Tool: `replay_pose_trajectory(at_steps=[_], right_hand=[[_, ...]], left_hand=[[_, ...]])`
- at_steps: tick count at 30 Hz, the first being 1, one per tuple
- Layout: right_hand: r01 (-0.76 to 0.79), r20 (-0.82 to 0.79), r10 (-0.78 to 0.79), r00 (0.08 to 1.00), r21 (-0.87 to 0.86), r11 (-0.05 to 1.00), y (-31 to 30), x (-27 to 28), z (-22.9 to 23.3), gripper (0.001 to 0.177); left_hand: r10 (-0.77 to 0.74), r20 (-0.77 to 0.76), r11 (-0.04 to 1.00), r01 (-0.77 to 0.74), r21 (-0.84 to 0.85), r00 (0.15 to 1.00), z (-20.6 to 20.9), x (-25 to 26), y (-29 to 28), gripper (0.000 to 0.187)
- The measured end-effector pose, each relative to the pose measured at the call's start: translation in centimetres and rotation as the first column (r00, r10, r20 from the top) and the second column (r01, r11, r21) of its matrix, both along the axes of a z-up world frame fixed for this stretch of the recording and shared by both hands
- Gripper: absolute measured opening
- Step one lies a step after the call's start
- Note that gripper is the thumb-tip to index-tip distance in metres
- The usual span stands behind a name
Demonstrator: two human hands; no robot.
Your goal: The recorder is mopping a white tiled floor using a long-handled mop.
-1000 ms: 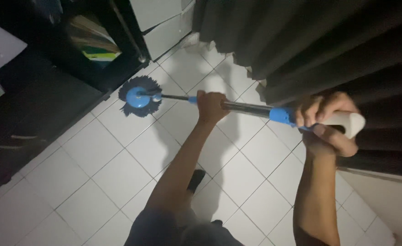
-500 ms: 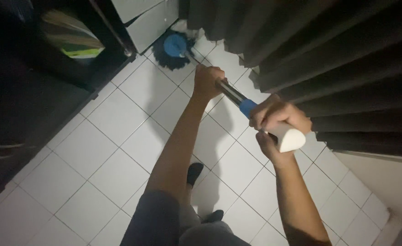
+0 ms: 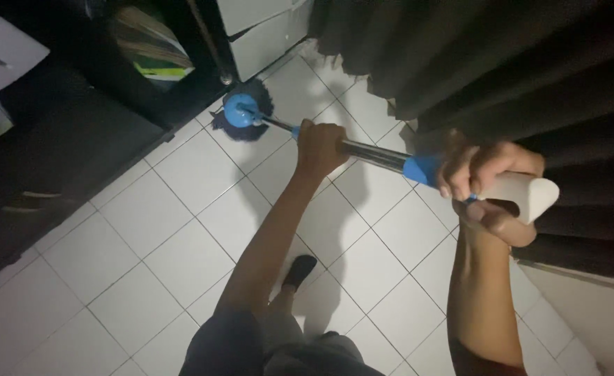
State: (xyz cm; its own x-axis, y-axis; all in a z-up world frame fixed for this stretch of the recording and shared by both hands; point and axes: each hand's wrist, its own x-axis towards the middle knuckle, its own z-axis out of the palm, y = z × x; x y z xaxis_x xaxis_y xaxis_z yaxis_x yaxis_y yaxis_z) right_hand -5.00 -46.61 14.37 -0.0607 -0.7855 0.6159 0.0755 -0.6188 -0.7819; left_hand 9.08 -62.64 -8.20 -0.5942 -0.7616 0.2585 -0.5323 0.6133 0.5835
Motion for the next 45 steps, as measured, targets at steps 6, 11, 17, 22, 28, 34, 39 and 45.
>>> replay_pose_trajectory(at_steps=[6, 11, 17, 22, 28, 34, 39, 45], right_hand=[[-0.115, 0.166, 0.105, 0.981, 0.056, 0.992, 0.7, -1.4, -2.4, 0.021], [-0.082, 0.218, 0.058, 0.974, 0.104, 0.991, 3.0, -4.3, -3.9, 0.023], [0.076, 0.178, -0.096, 0.979, 0.115, 0.99, 7.1, -6.0, -0.8, 0.026], [0.255, 0.052, -0.264, 0.963, 0.139, 0.957, 9.8, -7.6, 2.8, 0.026], [0.377, -0.178, -0.355, 0.918, 0.109, 0.92, 11.5, -7.9, 1.8, 0.024], [0.686, -0.621, -0.635, 0.459, -0.207, 0.698, 9.4, -5.1, -2.0, 0.023], [0.613, -0.221, -0.58, 0.784, 0.126, 0.78, 10.6, -3.0, -4.0, 0.02], [0.665, -0.27, -0.63, 0.728, 0.057, 0.744, 14.2, -8.4, -3.7, 0.026]], left_hand=[[0.132, -0.03, 0.991, -0.131, 0.032, 0.991, -1.4, 2.3, 2.3, 0.021], [0.12, -0.069, 0.99, -0.114, 0.088, 0.99, -2.6, 0.6, 3.6, 0.016], [-0.005, -0.258, 0.996, 0.029, 0.09, 0.966, 0.6, -3.8, 5.5, 0.016], [-0.15, -0.337, 0.981, 0.183, 0.068, 0.929, 1.5, -9.4, 6.6, 0.016], [-0.267, -0.361, 0.956, 0.292, 0.017, 0.894, 0.9, -15.1, 5.6, 0.026], [-0.229, -0.302, 0.968, 0.183, -0.171, 0.926, -5.6, -18.4, 4.5, 0.017], [-0.256, -0.097, 0.966, 0.258, 0.011, 0.962, -6.1, -17.5, 5.5, 0.008], [-0.298, -0.165, 0.952, 0.305, 0.017, 0.94, -1.1, -16.7, 8.0, 0.01]])
